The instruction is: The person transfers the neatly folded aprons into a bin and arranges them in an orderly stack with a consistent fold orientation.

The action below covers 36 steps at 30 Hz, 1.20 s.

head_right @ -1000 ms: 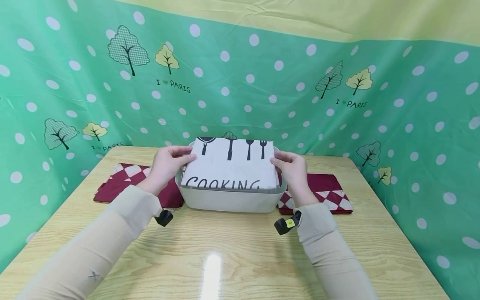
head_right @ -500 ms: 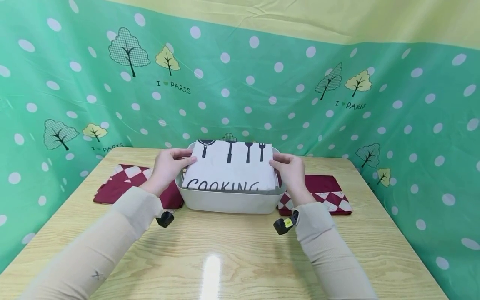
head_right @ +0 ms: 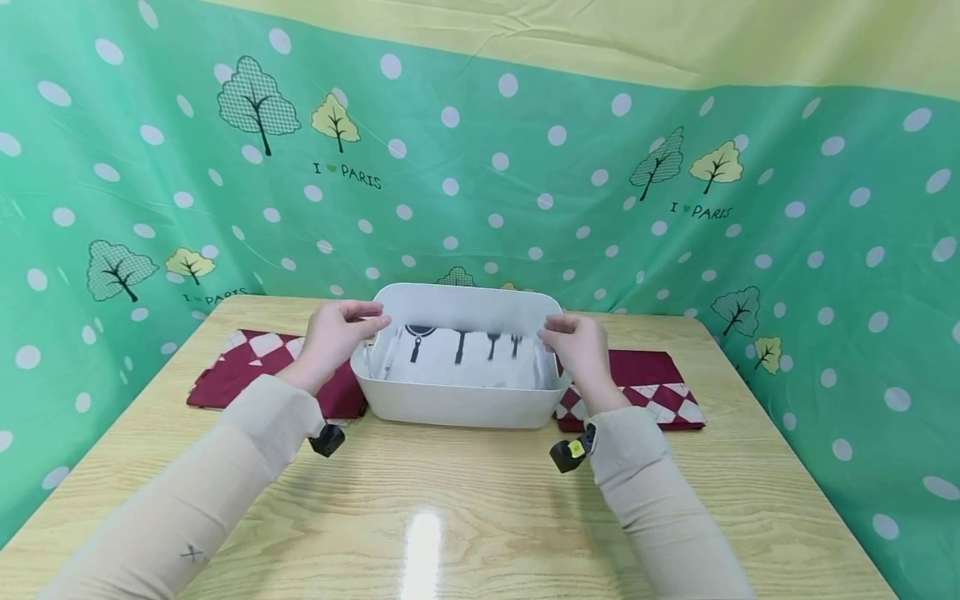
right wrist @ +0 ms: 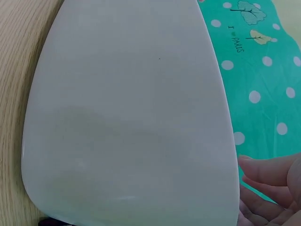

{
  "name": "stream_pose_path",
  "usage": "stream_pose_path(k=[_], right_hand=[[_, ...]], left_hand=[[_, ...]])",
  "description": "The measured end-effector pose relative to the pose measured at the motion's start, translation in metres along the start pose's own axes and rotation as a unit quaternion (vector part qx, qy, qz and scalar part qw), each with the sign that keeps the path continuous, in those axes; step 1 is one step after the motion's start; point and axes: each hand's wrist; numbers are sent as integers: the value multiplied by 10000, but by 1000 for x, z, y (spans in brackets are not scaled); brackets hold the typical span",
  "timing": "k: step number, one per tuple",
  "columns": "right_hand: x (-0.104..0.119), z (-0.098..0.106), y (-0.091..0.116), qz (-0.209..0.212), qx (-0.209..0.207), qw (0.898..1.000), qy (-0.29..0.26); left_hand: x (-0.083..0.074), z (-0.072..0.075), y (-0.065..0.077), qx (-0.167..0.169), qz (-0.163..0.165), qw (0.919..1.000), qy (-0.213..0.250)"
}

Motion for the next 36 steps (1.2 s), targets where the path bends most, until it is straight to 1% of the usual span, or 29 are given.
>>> stream_pose_path(k=[4,14,21,30,36], right_hand=[[0,0,2,-26,-1,10000,-2],[-2,0,3,-17,48,10000,12],[-2,1,4,-15,32,9999,-102],[5,3,11,-9,75,9999,-152],[7,7,15,107,-16,9999,-12]], left_hand=[[0,0,1,6,-62,10000,45],[-2,-1,5,49,-54,9996,270],[-2,-1,6,64,-83,9992,393],[-4,1,9,35,-249,9989,405],[-10,4,15,67,-335,9983,465]])
Point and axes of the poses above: each hand's wrist, its own y-axis away from the middle knuckle, its own z-axis out of the back of the hand, x = y × z, and after that the axes turned 12 degrees about -z, right-handed
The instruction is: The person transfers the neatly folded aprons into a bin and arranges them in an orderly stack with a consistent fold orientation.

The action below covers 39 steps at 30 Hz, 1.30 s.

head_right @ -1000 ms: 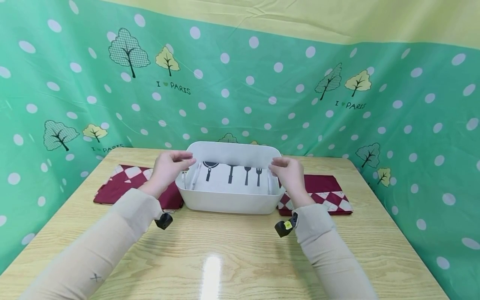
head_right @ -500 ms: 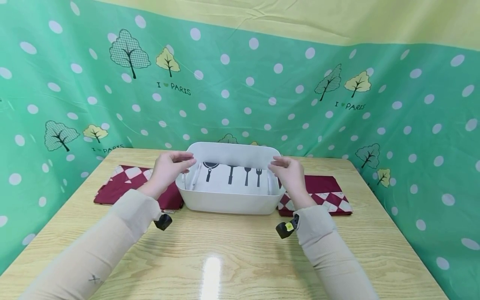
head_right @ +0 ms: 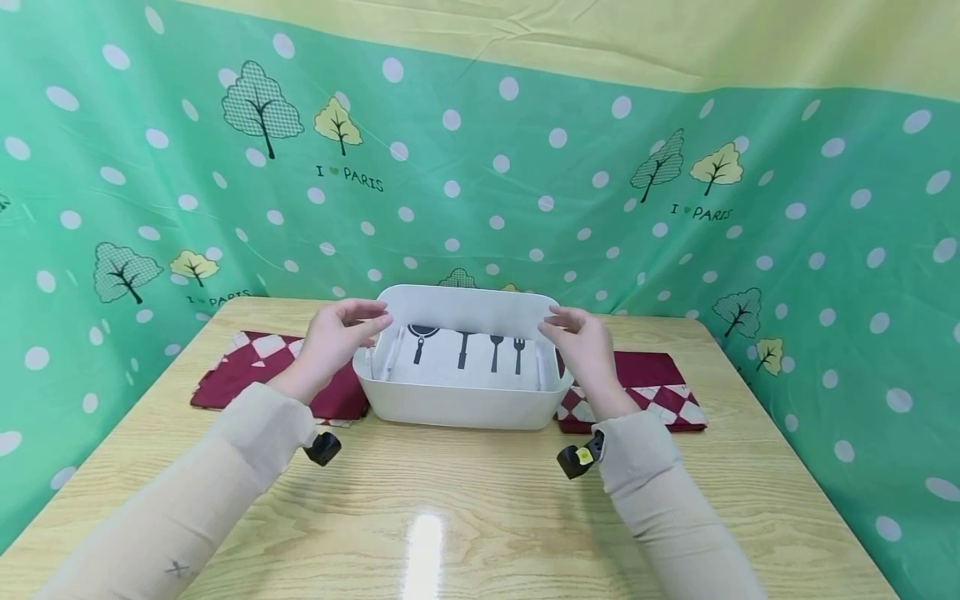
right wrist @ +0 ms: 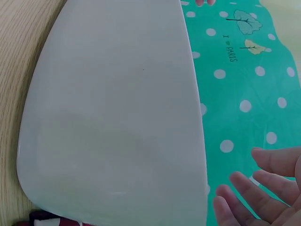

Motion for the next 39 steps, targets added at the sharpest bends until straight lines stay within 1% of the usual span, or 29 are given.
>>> stream_pose_path(k=[7,12,16,19,23,26,32,39], right_hand=[[-1,10,3,139,-163,9994,266],[-5,18,4,200,-272,9986,399],[-10,24,5,167,-372,9980,486],[-14,28,5,191,-425,9974,552],[-21,34,4,228,-483,9964,660],[-27,38,2,197,-552,9953,771],[-39,48,-5,186,-760,9923,957],[-58,59,-11,169,-985,9897,1023]], left_hand=[[-5,-1,6,1,-73,10000,-17],[-9,-4,11,40,-233,9997,-5],[-12,-5,16,89,-350,9993,35],[-12,-5,21,158,-350,9992,105],[-12,-5,25,237,-238,9994,131],[-13,-6,27,228,-212,9994,125],[-17,-7,33,196,-339,9992,122],[-18,-11,38,303,-415,9983,276]])
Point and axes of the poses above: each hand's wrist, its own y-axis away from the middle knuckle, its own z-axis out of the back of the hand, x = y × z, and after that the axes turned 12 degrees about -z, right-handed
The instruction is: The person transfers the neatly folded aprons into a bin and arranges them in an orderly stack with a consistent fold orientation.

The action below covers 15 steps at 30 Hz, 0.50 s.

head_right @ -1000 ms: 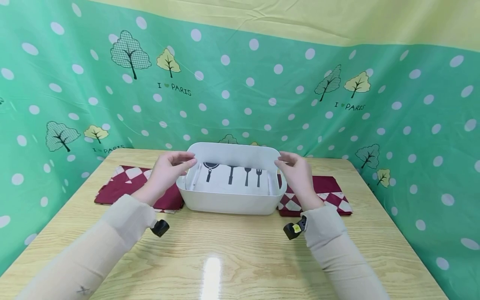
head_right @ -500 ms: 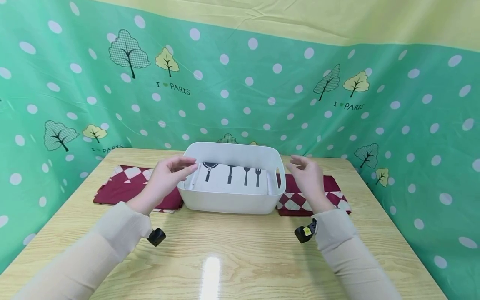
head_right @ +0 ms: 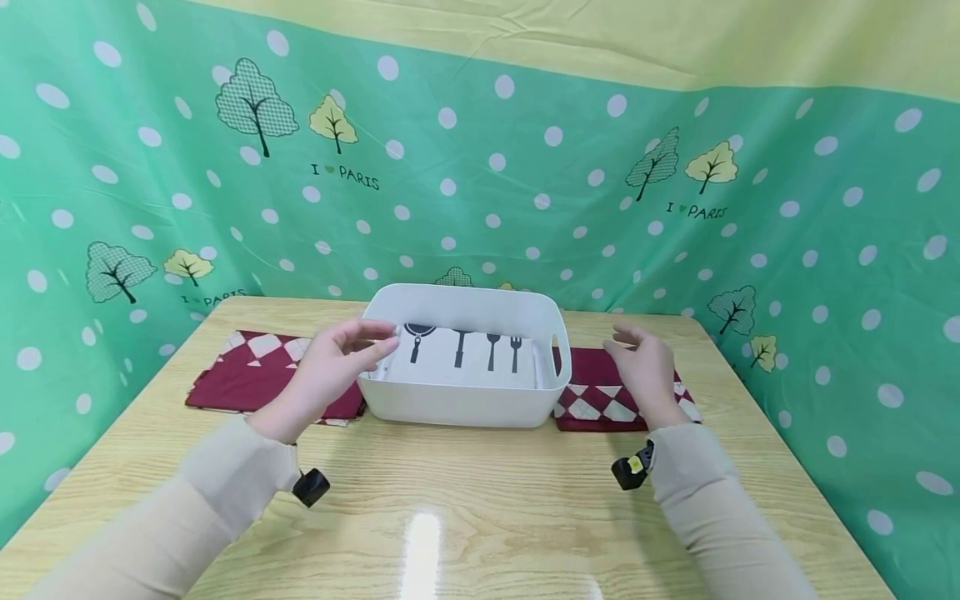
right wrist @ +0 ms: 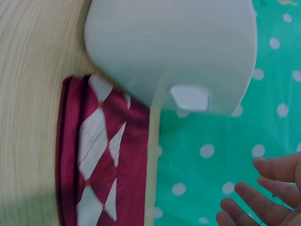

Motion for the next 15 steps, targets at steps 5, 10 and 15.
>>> stream_pose_path(k=[5,10,15], right_hand=[[-14,2,-5,-222,67,9997,-41],[-28,4,-10,-410,-7,9991,51],[-39,6,-13,-569,-90,9981,210]], left_hand=[[-1,-3,6,101,136,9993,339],[0,-8,11,151,244,9972,697],[1,-13,16,200,278,9952,914]])
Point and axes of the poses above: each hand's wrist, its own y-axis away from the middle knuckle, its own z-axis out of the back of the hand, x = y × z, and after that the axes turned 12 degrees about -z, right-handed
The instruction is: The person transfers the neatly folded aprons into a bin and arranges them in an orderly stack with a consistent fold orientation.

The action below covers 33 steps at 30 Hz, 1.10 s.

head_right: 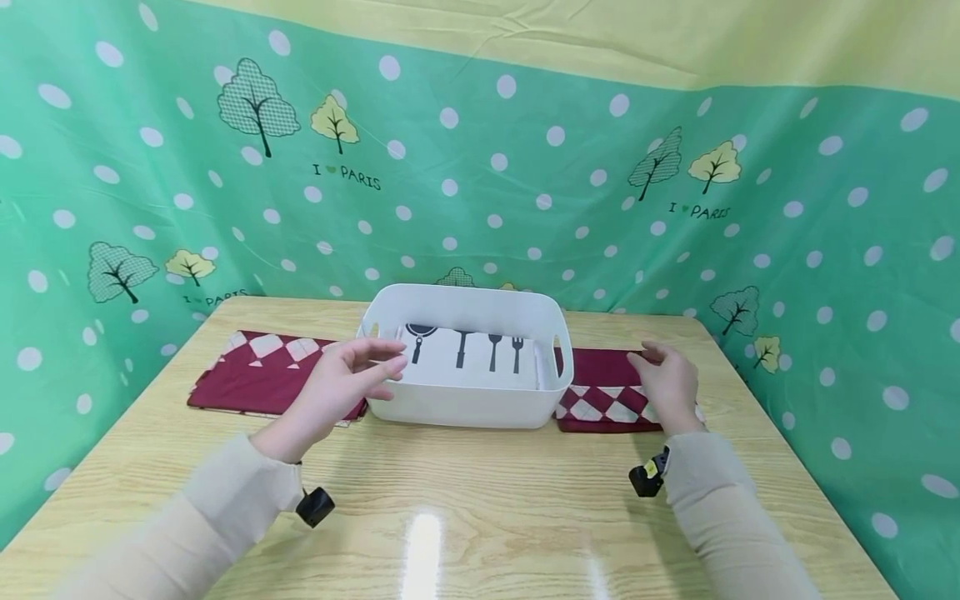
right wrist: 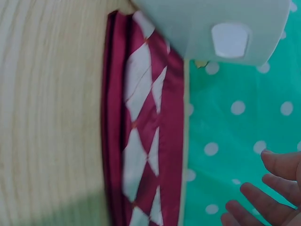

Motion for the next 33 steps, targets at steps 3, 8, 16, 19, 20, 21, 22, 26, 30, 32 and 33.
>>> stream_pose_path(k=[3,8,16,19,20,21,22,26,30,32,33], right_hand=[[-7,-1,-4,-87,-31,9999,102],[-19,-1,-12,-312,-206,9988,320],[-33,-1,-17,-400,-360,9976,443],[-38,-1,-18,-441,-345,9973,474],[-39,0,-18,-457,-340,9971,497],[-41,0,-18,-484,-331,9969,525],[-42,0,-19,-510,-322,9966,553],[-49,3,-21,-564,-302,9952,745],[-54,5,-24,-642,-230,9943,820],[-57,6,-25,-724,-175,9936,855],[-58,6,-26,-759,-153,9931,878]], left_hand=[[2,-3,3,-5,5,10000,85],[6,-8,7,54,-2,9998,171],[11,-15,15,126,177,9995,234],[14,-18,17,173,170,9995,214],[15,-18,17,195,163,9994,221],[16,-19,18,214,163,9994,225],[16,-20,19,227,160,9994,228],[19,-22,21,267,148,9992,277],[22,-25,24,317,127,9989,334],[23,-27,24,351,144,9987,349],[24,-28,25,357,184,9986,345]])
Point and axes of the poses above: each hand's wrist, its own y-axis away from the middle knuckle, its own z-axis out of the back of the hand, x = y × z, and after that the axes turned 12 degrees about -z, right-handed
